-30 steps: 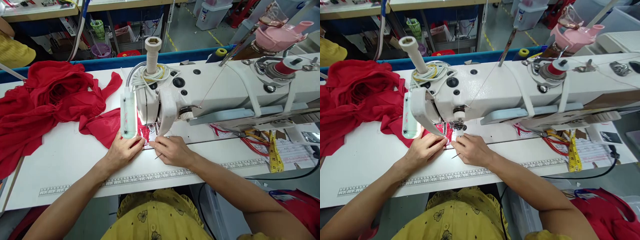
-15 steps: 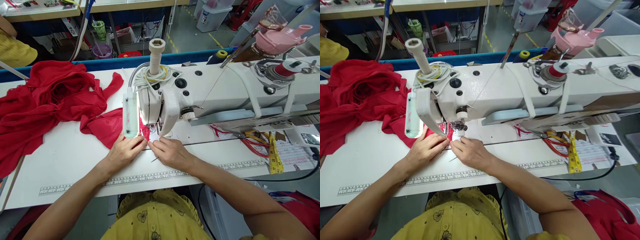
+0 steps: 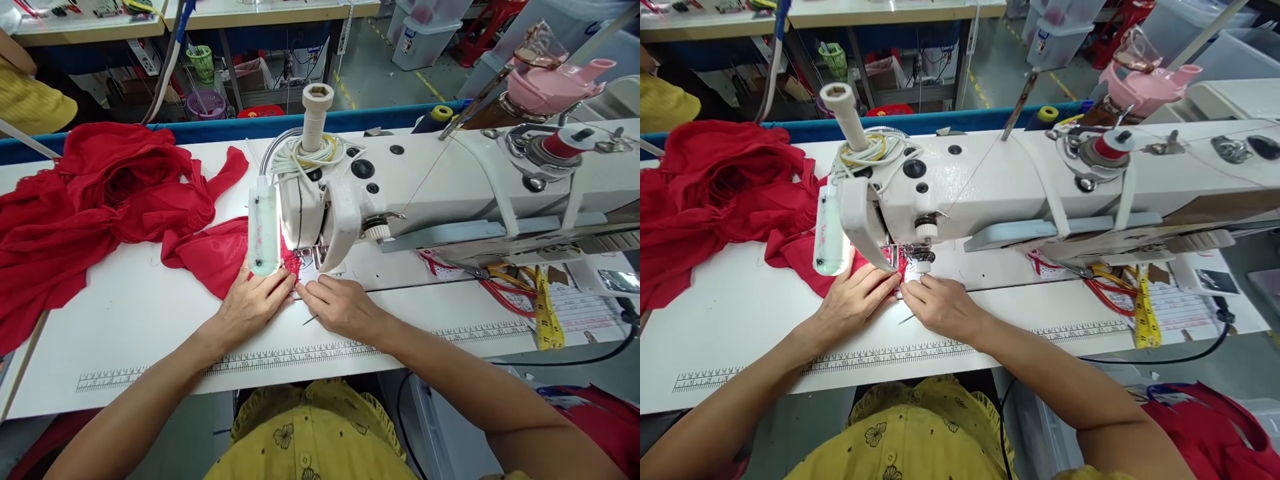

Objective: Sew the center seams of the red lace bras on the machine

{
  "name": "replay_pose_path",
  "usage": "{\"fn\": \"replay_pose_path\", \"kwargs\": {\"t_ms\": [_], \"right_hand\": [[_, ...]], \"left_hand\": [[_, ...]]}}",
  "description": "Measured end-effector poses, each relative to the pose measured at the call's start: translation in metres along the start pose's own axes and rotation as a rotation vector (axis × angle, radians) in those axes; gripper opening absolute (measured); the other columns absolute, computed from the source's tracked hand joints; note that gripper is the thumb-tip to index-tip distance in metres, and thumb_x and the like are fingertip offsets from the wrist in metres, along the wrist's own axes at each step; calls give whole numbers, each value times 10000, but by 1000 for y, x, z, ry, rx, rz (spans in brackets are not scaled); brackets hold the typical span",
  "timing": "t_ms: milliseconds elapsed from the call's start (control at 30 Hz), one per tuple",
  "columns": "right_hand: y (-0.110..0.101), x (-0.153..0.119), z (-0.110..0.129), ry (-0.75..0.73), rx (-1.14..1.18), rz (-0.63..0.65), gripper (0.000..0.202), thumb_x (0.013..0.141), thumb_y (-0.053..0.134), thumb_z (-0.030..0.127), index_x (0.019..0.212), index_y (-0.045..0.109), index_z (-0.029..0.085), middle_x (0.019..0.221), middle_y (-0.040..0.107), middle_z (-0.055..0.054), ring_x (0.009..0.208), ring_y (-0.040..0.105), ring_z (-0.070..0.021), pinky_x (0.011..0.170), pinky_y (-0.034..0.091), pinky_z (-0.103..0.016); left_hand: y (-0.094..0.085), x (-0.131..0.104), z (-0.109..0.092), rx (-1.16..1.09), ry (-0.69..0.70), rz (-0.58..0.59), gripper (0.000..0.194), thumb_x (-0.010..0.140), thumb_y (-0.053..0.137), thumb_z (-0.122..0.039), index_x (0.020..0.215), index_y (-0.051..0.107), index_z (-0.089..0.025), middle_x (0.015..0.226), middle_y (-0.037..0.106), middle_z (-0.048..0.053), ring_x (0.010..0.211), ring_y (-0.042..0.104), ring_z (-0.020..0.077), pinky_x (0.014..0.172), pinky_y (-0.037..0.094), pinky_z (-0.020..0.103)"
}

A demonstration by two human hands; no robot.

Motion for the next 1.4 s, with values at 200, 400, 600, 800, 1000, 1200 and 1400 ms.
{"fn": "replay_pose_path", "kwargs": {"t_ms": [200, 400, 600, 800, 1000, 1200, 1400], "right_hand": [[1, 0, 0, 6, 6, 9, 134, 949, 548, 85, 986, 667, 133, 757, 606, -4, 704, 471, -142, 560, 300, -315], [-2, 3, -3, -93, -62, 49, 155, 940, 543, 65, 908, 670, 149, 758, 610, -4, 713, 468, -146, 539, 287, -324], [-2, 3, -8, -102, -29, 58, 175, 975, 500, 109, 961, 671, 143, 733, 605, 4, 690, 465, -140, 522, 275, -327], [-1, 0, -8, -6, 54, 13, 151, 949, 528, 98, 949, 670, 147, 749, 622, -1, 688, 483, -131, 565, 296, -309], [-5, 0, -10, 9, 56, -7, 152, 935, 550, 86, 955, 690, 142, 772, 649, -7, 677, 480, -129, 552, 262, -318], [1, -1, -15, 36, 19, 10, 189, 945, 530, 121, 968, 715, 154, 745, 649, -28, 712, 479, -157, 551, 257, -323], [4, -2, -17, 75, 50, 35, 210, 932, 513, 96, 990, 706, 153, 698, 632, -17, 692, 483, -157, 524, 230, -328]], "left_hand": [[2, -2, 5, 0, -46, 32, 406, 997, 541, -359, 1342, 578, -148, 1117, 704, 96, 867, 644, 203, 1007, 495, 531], [-2, 6, -1, 63, 69, 59, 368, 1011, 515, -335, 1292, 607, -114, 1151, 705, 119, 947, 657, 227, 1022, 460, 514], [-5, 10, -7, 61, 25, -35, 294, 1002, 533, -276, 1223, 642, -116, 1093, 730, 101, 943, 665, 228, 1033, 443, 530], [-4, 6, -3, 76, -30, -64, 323, 965, 589, -259, 1270, 623, -158, 1024, 751, 84, 841, 644, 234, 923, 510, 543], [-7, 9, -4, 48, -13, -118, 301, 962, 582, -208, 1253, 635, -151, 993, 758, 93, 935, 659, 258, 970, 486, 610], [1, 13, 3, -16, -99, -7, 335, 980, 541, -232, 1302, 621, -183, 1095, 736, 107, 977, 653, 270, 982, 472, 647], [3, 14, 8, -66, -143, 13, 354, 981, 546, -259, 1319, 625, -192, 1086, 738, 104, 978, 660, 271, 1046, 391, 716]]}}
Point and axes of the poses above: each hand's wrist, its own x-axis towards the middle knuckle, its own y-axis out of the palm, z = x × y, the point moved 6 cm from there along x, towards the middle knuckle
